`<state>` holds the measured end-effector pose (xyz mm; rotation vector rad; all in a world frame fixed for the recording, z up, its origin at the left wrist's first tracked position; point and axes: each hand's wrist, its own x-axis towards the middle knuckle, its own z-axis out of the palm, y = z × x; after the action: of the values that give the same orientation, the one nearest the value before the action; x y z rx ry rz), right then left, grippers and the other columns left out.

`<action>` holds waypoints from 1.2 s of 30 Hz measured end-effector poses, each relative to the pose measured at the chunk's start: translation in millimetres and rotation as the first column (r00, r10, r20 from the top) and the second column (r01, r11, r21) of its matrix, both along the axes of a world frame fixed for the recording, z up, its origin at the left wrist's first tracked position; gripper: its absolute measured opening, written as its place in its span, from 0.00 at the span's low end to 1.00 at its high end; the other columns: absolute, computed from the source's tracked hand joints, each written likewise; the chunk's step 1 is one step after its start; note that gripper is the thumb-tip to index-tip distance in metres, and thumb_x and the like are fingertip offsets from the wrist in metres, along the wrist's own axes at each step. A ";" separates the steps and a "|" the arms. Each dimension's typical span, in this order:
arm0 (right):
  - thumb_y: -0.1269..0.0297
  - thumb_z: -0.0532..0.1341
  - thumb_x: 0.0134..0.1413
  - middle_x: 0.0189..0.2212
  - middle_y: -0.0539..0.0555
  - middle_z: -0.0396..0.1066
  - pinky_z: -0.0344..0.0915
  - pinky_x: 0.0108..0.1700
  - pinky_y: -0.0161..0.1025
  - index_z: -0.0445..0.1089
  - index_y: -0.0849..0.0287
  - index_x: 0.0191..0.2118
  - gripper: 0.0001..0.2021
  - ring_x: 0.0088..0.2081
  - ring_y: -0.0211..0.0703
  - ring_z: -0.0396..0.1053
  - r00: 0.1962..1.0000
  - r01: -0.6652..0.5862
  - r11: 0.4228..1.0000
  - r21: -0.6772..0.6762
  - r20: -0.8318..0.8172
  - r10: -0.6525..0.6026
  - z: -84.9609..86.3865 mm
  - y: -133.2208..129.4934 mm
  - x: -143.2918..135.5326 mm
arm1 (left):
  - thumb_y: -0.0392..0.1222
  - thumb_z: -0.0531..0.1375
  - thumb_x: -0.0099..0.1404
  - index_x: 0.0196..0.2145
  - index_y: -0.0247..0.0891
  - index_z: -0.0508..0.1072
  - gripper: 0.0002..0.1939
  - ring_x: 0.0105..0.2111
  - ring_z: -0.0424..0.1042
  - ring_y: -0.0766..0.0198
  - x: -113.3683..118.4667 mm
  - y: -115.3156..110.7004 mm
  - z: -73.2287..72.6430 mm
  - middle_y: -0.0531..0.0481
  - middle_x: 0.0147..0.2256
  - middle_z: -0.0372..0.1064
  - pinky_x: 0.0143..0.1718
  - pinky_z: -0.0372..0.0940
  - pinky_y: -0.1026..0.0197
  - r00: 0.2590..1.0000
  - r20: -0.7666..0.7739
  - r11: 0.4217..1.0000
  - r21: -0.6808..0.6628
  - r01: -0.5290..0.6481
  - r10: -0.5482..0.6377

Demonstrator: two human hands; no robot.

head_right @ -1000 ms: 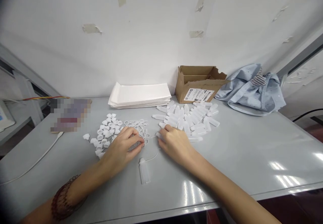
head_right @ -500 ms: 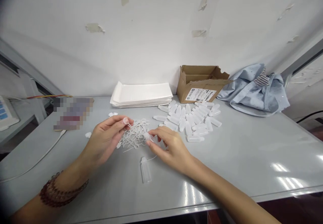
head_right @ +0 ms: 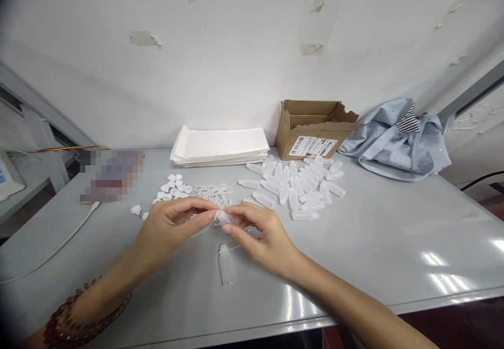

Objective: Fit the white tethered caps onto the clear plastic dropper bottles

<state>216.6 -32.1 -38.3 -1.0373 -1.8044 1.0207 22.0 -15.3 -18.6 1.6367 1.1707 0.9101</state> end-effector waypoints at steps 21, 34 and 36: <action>0.66 0.67 0.51 0.32 0.48 0.70 0.71 0.39 0.36 0.64 0.54 0.38 0.11 0.35 0.37 0.71 0.980 0.198 0.966 0.164 -0.066 -0.189 -15.2 -7.1 -6.2 | 0.37 0.59 0.64 0.42 0.47 0.77 0.11 0.41 0.71 0.67 -2.7 -0.3 -1.6 0.55 0.40 0.73 0.43 0.66 0.65 0.975 -0.016 0.965 0.136 0.223 -0.223; 0.65 0.60 0.57 0.31 0.51 0.72 0.67 0.29 0.35 0.64 0.56 0.40 0.07 0.28 0.37 0.69 0.957 0.087 0.967 0.238 0.249 -0.147 -4.9 -18.0 -4.6 | 0.38 0.65 0.57 0.35 0.40 0.77 0.06 0.39 0.77 0.60 5.6 2.1 -14.0 0.51 0.35 0.78 0.43 0.71 0.58 0.945 0.291 0.921 -0.306 0.243 -0.153; 0.65 0.58 0.57 0.28 0.50 0.72 0.63 0.26 0.35 0.67 0.57 0.38 0.04 0.24 0.36 0.67 0.935 0.036 0.991 0.130 0.346 -0.079 1.8 -18.0 -0.8 | 0.37 0.64 0.58 0.35 0.40 0.77 0.06 0.39 0.77 0.60 6.8 3.1 -16.6 0.50 0.35 0.78 0.44 0.71 0.58 0.931 0.302 0.897 -0.323 0.301 -0.204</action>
<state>215.7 -50.2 -36.5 -1.2483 -2.0791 0.7097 28.8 -12.2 -35.2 1.2844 0.8561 0.6665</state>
